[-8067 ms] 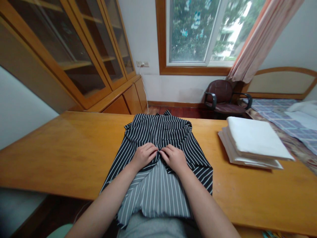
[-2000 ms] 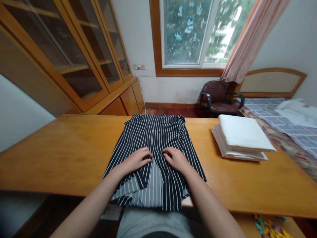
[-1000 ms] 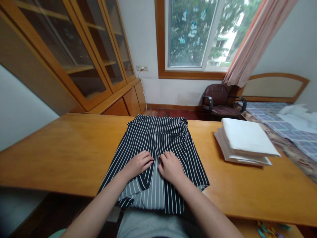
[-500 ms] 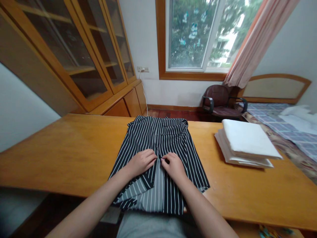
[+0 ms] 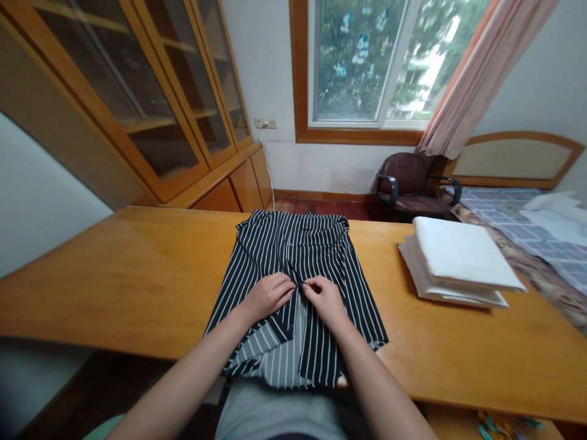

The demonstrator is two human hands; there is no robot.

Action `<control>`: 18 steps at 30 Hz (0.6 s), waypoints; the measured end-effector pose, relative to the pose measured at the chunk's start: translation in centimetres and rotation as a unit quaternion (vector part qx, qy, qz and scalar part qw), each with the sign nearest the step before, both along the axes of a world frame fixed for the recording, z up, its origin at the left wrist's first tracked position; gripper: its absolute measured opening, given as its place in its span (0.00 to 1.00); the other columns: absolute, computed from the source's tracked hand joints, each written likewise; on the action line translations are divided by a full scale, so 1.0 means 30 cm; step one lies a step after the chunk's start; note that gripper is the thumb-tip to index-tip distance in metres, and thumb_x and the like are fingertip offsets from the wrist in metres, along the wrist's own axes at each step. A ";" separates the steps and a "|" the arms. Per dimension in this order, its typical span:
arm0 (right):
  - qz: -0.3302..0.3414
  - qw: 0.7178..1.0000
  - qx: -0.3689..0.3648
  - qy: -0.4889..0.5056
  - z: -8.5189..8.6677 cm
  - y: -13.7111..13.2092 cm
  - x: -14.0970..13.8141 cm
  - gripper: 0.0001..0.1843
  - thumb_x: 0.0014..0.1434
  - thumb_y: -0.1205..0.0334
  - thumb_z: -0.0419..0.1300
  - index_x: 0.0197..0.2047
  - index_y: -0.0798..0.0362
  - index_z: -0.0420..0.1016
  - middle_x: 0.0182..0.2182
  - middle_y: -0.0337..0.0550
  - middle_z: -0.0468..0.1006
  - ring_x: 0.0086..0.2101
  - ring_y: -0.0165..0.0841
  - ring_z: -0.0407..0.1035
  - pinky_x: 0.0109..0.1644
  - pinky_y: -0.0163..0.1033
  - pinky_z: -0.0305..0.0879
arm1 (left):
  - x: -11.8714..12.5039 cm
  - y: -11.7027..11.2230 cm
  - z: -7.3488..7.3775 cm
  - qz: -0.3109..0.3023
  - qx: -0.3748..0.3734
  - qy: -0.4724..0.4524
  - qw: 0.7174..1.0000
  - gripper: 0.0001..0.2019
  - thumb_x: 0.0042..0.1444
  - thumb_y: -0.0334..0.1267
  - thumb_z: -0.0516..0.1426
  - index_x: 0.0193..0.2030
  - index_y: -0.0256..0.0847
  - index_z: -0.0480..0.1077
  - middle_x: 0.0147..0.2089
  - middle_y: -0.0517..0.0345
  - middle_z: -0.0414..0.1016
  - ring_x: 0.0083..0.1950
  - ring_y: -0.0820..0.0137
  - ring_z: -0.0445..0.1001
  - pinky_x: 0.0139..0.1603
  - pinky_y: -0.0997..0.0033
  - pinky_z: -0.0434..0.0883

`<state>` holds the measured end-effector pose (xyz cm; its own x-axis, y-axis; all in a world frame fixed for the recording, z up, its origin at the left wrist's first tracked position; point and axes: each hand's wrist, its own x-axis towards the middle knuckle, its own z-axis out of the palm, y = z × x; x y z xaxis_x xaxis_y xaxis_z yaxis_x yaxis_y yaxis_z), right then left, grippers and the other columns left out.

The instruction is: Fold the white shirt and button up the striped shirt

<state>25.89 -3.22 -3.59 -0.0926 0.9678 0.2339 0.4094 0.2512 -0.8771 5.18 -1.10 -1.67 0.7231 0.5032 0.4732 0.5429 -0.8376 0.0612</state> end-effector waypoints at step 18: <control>0.021 1.000 -0.006 0.016 0.003 -0.001 -0.001 0.09 0.60 0.58 0.61 0.35 0.49 0.81 0.35 0.43 0.82 0.38 0.37 0.75 0.46 0.41 0.68 | -0.005 -0.006 0.000 -0.007 0.054 -0.010 0.998 0.07 0.66 0.34 0.52 0.44 0.38 0.71 0.38 0.54 0.74 0.38 0.68 0.71 0.37 0.68 0.68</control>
